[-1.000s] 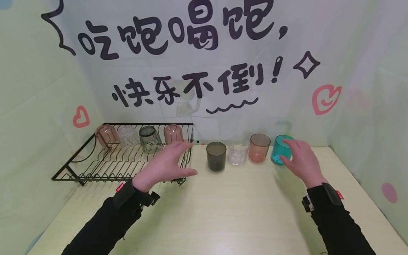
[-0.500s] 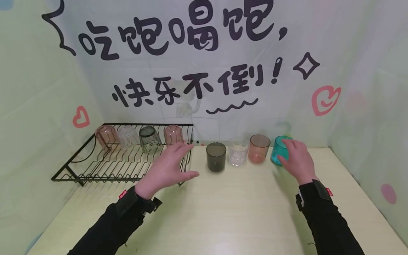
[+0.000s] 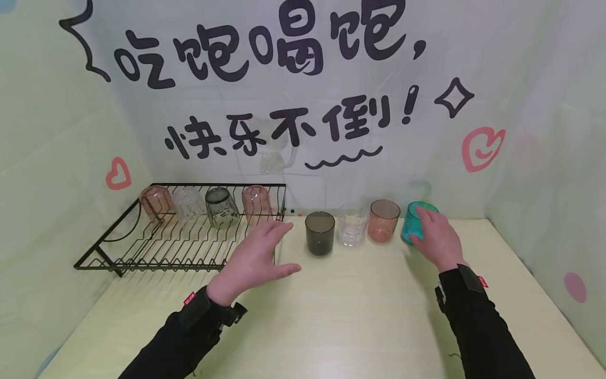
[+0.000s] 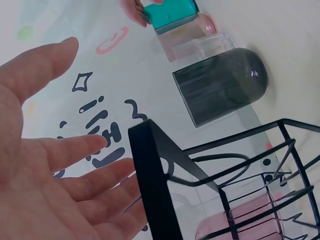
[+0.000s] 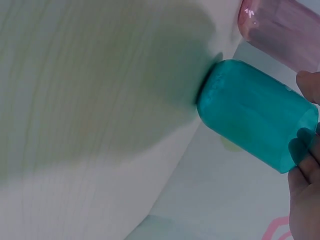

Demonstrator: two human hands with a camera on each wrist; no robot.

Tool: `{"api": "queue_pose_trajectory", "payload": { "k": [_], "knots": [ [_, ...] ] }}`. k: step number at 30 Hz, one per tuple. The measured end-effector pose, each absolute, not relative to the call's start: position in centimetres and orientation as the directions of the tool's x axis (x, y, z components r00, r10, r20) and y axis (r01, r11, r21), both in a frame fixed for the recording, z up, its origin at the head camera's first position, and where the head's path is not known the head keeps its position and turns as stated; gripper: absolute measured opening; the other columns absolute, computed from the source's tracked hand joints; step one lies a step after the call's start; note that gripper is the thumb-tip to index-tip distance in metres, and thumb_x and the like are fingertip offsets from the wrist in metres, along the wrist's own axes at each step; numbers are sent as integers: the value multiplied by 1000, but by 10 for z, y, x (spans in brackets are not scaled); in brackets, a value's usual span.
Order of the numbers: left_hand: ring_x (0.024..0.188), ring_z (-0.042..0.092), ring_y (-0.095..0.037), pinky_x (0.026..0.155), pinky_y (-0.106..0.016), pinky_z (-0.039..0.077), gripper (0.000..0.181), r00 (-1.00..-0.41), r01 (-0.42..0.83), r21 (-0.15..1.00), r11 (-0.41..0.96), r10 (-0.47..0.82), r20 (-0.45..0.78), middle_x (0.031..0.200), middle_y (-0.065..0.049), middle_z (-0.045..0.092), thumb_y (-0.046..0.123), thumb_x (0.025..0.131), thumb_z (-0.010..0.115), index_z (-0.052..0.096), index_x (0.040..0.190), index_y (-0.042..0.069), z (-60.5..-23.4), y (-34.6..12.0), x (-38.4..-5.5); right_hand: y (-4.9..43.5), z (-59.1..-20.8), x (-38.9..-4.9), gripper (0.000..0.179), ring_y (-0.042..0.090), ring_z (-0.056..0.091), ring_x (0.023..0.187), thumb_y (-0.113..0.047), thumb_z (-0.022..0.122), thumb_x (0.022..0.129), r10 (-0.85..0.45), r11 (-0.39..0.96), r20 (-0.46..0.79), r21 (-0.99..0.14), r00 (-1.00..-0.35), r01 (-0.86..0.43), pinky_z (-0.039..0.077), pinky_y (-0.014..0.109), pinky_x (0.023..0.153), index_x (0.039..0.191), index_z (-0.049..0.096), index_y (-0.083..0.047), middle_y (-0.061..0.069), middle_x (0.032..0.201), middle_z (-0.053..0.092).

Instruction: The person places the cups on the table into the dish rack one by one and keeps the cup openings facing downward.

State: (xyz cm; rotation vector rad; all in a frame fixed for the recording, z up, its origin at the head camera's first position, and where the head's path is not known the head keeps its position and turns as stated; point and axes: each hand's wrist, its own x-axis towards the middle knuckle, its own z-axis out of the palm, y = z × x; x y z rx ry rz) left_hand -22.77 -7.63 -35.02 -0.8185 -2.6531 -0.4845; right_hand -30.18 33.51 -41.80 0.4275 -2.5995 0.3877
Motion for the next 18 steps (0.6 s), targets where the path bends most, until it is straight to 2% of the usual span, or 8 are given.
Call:
{"api": "queue_pose_trajectory", "payload": {
  "k": [5,12,14,16,18],
  "knots": [
    [112,45,-23,89,-36,40,82,-797,580,269,769,465,386,125,-8,47,58,68,66,41,132,13,-355,-74,-224,335,-424,-303,67,44,44,105,-16,73,70,-246,924,520,-128,-818,-359,38,53,87,126,42,3,27,115,50],
    [114,44,-22,89,-35,40,83,-811,569,308,762,461,359,127,-8,45,58,69,65,40,133,12,-361,-70,-219,331,-427,-297,51,42,49,97,-13,69,73,-173,957,558,-99,-812,-272,39,52,83,118,49,2,26,105,55],
    [115,44,-22,90,-35,39,83,-814,567,313,762,460,355,127,-8,45,58,69,65,40,133,12,-363,-69,-217,330,-427,-295,43,41,51,89,-11,67,74,-164,959,583,-93,-795,-267,41,51,76,112,53,2,24,97,58],
    [115,43,-22,91,-35,39,83,-817,563,315,764,458,350,128,-7,45,58,69,65,40,133,12,-364,-69,-216,330,-427,-294,29,37,52,75,-9,66,74,-162,960,609,-86,-776,-267,42,48,66,100,56,0,19,82,58],
    [116,43,-22,91,-35,39,83,-821,559,323,763,456,343,128,-7,45,59,69,64,39,134,13,-365,-68,-215,330,-428,-292,16,31,47,61,-8,65,74,-161,960,627,-80,-762,-269,39,44,55,85,55,-4,10,66,51]
  ]
}}
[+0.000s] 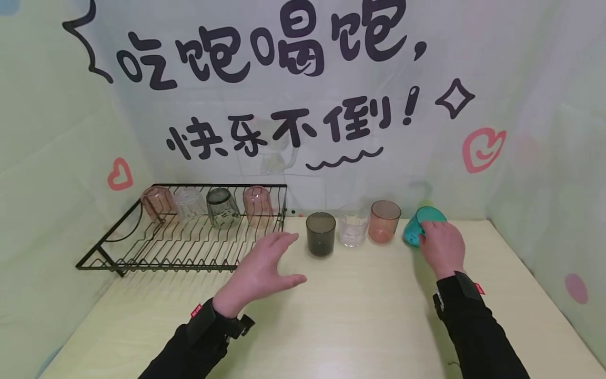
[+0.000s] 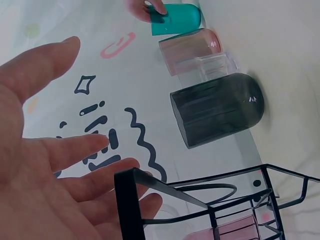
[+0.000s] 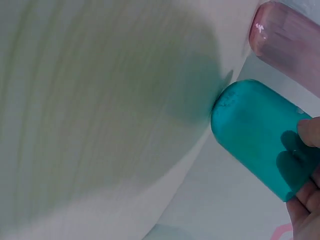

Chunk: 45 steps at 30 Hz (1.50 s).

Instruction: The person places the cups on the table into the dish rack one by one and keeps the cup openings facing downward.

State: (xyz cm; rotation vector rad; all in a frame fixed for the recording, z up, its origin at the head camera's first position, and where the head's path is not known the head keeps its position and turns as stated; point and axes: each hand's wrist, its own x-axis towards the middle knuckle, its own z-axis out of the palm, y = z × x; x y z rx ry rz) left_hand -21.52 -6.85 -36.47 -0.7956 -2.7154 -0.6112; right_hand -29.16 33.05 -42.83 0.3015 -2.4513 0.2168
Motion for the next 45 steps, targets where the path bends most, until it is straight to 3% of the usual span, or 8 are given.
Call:
{"api": "queue_pose_trajectory", "payload": {
  "k": [3,6,23,38,45],
  "knots": [
    [116,42,-22,92,-35,38,83,-825,556,336,760,454,337,129,-6,44,59,70,64,39,134,13,-366,-68,-214,331,-431,-289,21,22,37,49,-7,64,75,-163,960,641,-73,-750,-271,30,37,45,69,45,-11,-1,54,35],
    [116,42,-21,92,-34,38,83,-826,555,349,755,452,336,129,-6,44,59,70,64,39,134,14,-368,-67,-213,332,-434,-286,28,19,33,46,-8,65,75,-158,960,641,-79,-751,-269,25,34,43,66,39,-13,-3,52,29],
    [117,41,-20,92,-36,38,83,-837,537,356,765,429,341,130,-4,44,60,70,63,38,135,15,-373,-65,-211,331,-423,-252,26,15,31,50,-13,61,80,-148,950,550,-153,-822,-273,23,32,47,70,37,-15,-3,56,31],
    [116,42,-20,94,-35,36,83,-814,561,363,744,417,404,128,-4,45,58,69,65,39,134,13,-364,-68,-215,311,-398,-232,22,14,38,56,-14,69,74,-252,915,577,-119,-777,-385,32,30,48,79,47,-14,-4,64,41],
    [116,42,-19,93,-35,37,81,-794,583,359,729,420,439,128,-4,45,57,70,65,40,133,13,-359,-66,-216,297,-386,-225,22,13,38,58,-14,70,74,-264,891,590,-154,-763,-427,33,30,49,79,48,-14,-5,66,43]
  ]
}}
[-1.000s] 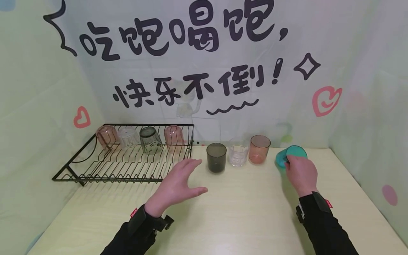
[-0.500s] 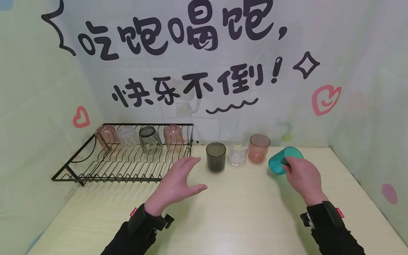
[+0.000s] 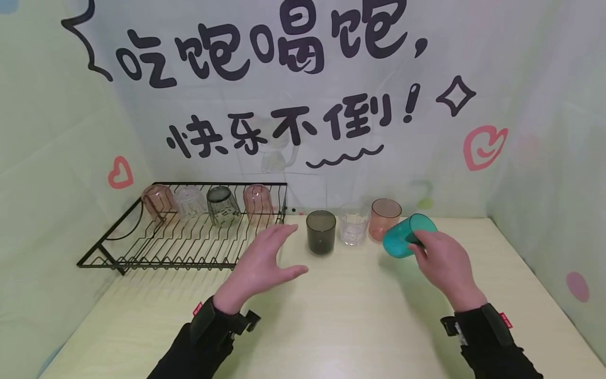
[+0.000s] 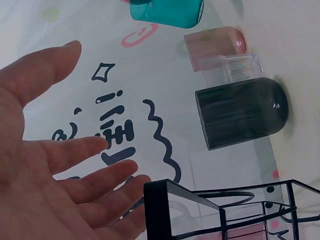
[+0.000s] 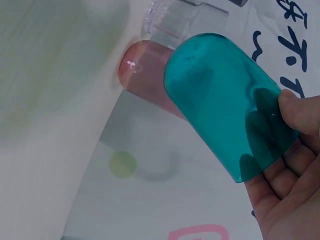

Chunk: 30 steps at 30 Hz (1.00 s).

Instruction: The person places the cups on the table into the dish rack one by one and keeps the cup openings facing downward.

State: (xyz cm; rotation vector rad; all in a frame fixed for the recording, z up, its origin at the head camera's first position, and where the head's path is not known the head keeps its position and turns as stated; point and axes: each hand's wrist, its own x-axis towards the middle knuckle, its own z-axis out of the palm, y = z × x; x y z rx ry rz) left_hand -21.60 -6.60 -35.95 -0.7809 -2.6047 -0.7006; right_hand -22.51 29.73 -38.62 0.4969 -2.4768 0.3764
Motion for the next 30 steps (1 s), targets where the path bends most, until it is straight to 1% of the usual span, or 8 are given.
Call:
{"api": "queue_pose_trajectory", "payload": {
  "k": [10,15,21,25,30],
  "knots": [
    [119,40,-20,95,-35,34,81,-796,584,383,715,414,441,130,-3,44,56,69,66,39,134,14,-354,-63,-216,279,-373,-217,20,12,38,60,-14,69,75,-255,851,627,-216,-736,-478,35,30,51,78,49,-16,-7,68,44],
    [117,40,-18,95,-33,34,81,-791,592,395,703,411,453,129,0,44,55,69,67,40,134,16,-351,-62,-216,270,-369,-215,17,12,42,65,-13,68,76,-236,819,661,-259,-713,-512,38,30,55,81,52,-15,-6,73,49],
    [120,39,-18,97,-34,32,80,-784,602,403,689,416,460,130,0,44,56,70,66,40,134,16,-349,-59,-215,259,-366,-213,14,9,47,73,-13,67,78,-189,778,673,-342,-715,-527,41,25,62,89,58,-14,-7,81,56],
    [121,37,-18,99,-35,30,80,-778,612,412,675,420,467,131,0,43,56,70,66,39,134,14,-348,-58,-214,252,-364,-212,13,8,47,74,-14,66,79,-174,755,679,-372,-713,-540,40,21,64,89,58,-14,-8,81,55],
    [125,34,-18,101,-36,28,80,-787,601,429,675,406,464,135,0,39,57,70,65,38,135,17,-347,-57,-215,244,-361,-209,15,8,49,76,-12,66,78,-147,723,694,-411,-705,-555,40,18,66,91,60,-14,-8,83,57]
  ]
}}
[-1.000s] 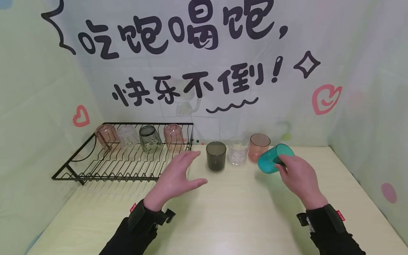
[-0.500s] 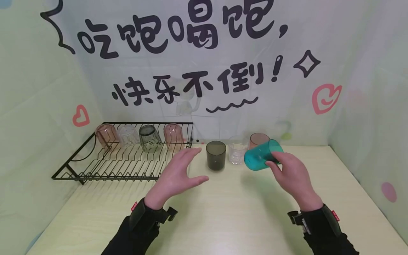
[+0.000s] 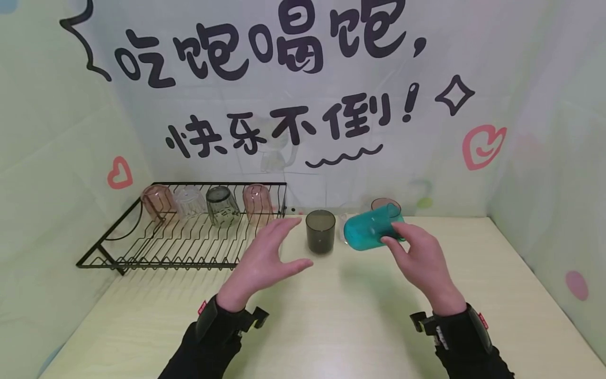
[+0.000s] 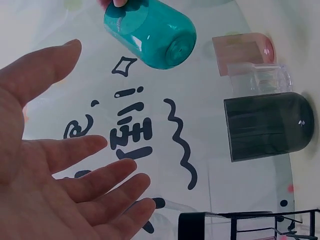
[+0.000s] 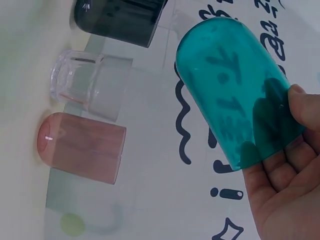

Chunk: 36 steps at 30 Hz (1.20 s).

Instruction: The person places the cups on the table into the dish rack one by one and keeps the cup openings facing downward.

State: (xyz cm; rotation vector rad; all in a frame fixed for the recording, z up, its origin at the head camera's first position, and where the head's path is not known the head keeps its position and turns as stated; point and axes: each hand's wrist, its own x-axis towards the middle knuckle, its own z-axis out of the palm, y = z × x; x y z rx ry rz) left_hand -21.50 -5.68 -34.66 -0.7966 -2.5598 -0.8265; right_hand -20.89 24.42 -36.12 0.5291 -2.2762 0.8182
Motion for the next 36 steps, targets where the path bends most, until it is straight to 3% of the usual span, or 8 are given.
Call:
{"api": "queue_pose_trajectory", "payload": {
  "k": [10,19,27,36],
  "knots": [
    [128,30,-17,102,-38,26,79,-786,606,469,642,393,477,137,0,37,56,71,66,38,135,18,-344,-54,-215,228,-354,-204,22,8,50,79,-6,68,75,-113,642,730,-464,-674,-611,41,17,71,95,62,-12,-6,85,59],
    [123,33,-11,99,-34,30,79,-785,608,522,598,355,508,134,7,38,58,71,64,34,136,23,-343,-51,-213,215,-351,-199,30,6,53,85,2,67,73,-129,570,764,-465,-632,-677,42,20,76,101,62,-9,0,90,62],
    [124,31,-10,96,-36,34,82,-774,624,570,534,326,542,136,8,36,60,71,63,30,138,28,-344,-49,-211,201,-346,-190,32,7,55,94,1,66,74,-83,498,743,-546,-664,-673,40,21,88,105,62,-7,3,94,62],
    [116,36,-8,90,-26,40,82,-779,626,650,431,313,544,135,8,35,56,71,66,29,138,29,-344,-46,-211,189,-342,-185,32,13,54,95,4,62,77,-95,377,740,-593,-666,-712,39,26,92,108,60,-5,6,97,61]
  ]
}}
